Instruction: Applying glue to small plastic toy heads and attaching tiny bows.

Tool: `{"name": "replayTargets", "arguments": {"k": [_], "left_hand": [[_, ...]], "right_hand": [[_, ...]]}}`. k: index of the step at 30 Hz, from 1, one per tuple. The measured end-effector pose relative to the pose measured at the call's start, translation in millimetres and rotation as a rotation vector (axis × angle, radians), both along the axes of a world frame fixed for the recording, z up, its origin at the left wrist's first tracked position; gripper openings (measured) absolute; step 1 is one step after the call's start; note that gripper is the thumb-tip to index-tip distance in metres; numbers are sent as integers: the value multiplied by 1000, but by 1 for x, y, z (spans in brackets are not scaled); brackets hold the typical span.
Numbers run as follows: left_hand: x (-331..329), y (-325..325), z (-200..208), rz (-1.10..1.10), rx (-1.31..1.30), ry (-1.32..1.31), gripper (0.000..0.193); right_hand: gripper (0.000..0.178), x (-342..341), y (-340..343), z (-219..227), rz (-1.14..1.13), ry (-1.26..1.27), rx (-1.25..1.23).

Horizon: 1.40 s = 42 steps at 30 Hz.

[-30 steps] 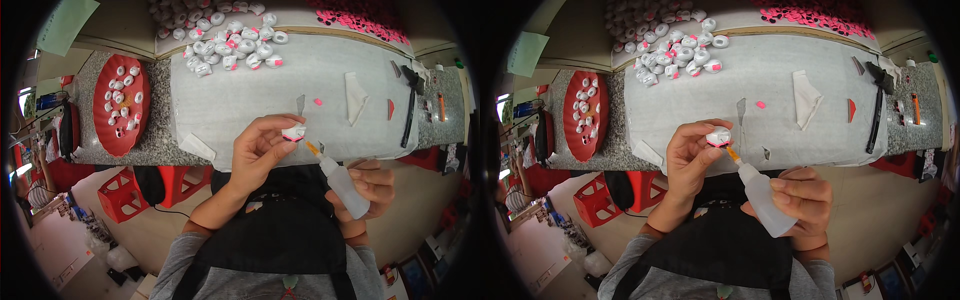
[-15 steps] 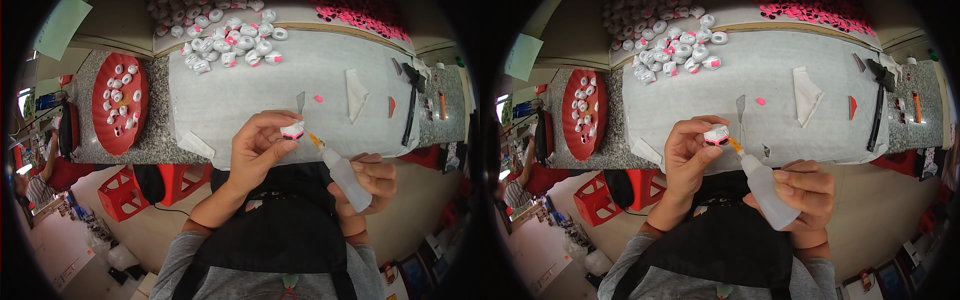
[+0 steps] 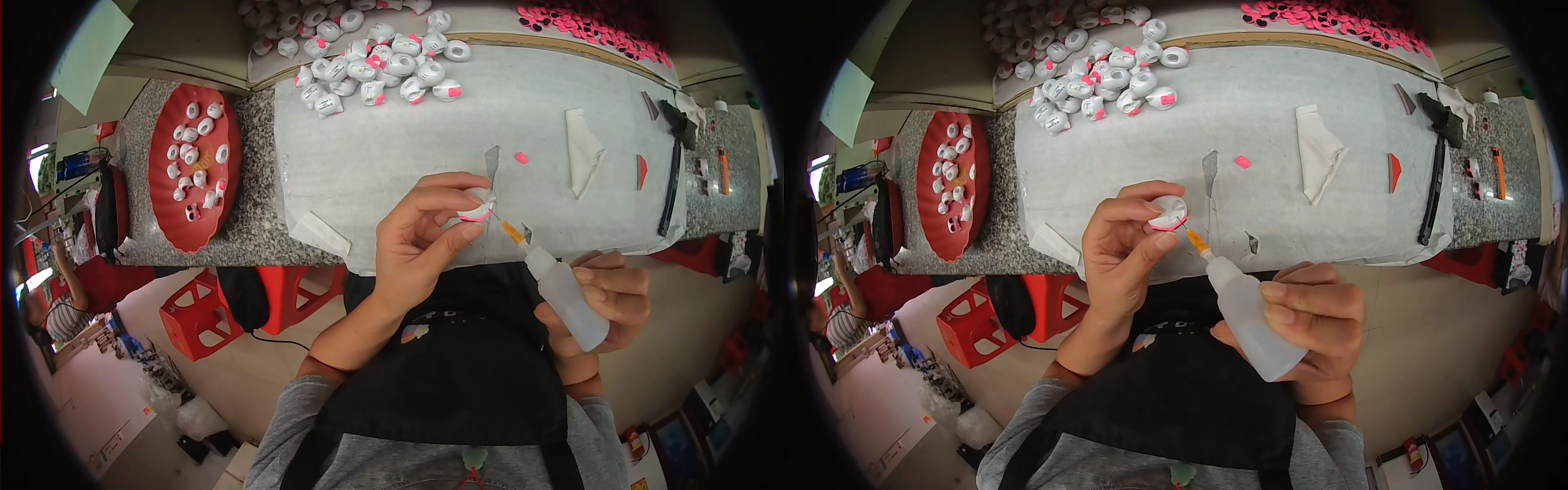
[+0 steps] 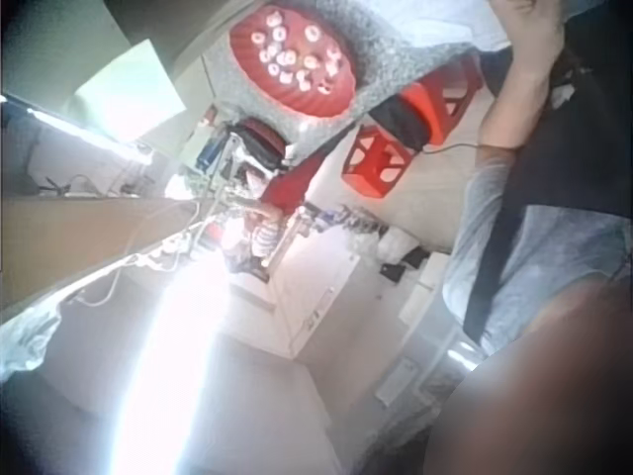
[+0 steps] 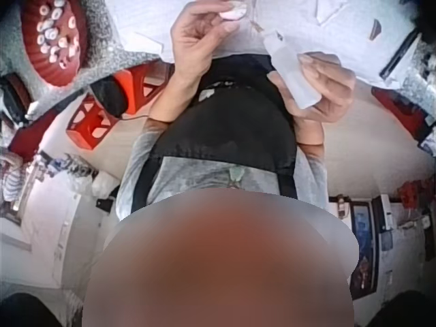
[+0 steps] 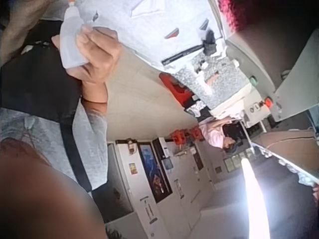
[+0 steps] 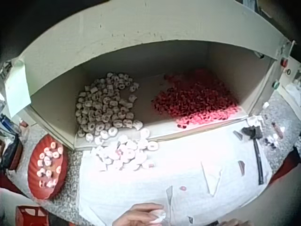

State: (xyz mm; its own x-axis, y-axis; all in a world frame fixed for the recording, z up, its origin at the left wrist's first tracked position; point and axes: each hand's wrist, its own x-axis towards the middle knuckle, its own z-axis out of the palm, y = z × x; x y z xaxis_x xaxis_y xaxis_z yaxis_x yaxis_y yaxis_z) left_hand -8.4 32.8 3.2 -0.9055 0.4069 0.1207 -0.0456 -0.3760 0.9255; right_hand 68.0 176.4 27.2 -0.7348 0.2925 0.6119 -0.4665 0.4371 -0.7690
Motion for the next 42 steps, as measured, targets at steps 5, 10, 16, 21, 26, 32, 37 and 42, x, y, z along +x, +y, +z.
{"name": "replayTargets", "arguments": {"k": [5,10,16,21,26,32,37,42], "left_hand": [[1,0,-1,-2,8,-14,25],[1,-1,-1,-2,39,-85,27],[0,-1,-2,-27,67,-127,28],[1,-1,-1,-49,57,-186,29],[-1,-6,-2,-10,49,-192,30],[-15,-23,1,201,53,-117,28],[-17,-33,-1,259,61,-100,28],[-16,-45,-2,286,51,-119,28]], "right_hand": [[39,0,0,-1,32,-14,-1],[38,-2,2,1,68,-50,25],[38,-4,1,-2,-25,-21,9],[41,-8,2,-1,40,-53,29],[44,-5,15,-2,41,-79,-102],[30,-34,31,1,32,-484,-434],[22,-54,25,-22,-34,-610,-55],[14,-66,8,-14,-199,-611,417]]}}
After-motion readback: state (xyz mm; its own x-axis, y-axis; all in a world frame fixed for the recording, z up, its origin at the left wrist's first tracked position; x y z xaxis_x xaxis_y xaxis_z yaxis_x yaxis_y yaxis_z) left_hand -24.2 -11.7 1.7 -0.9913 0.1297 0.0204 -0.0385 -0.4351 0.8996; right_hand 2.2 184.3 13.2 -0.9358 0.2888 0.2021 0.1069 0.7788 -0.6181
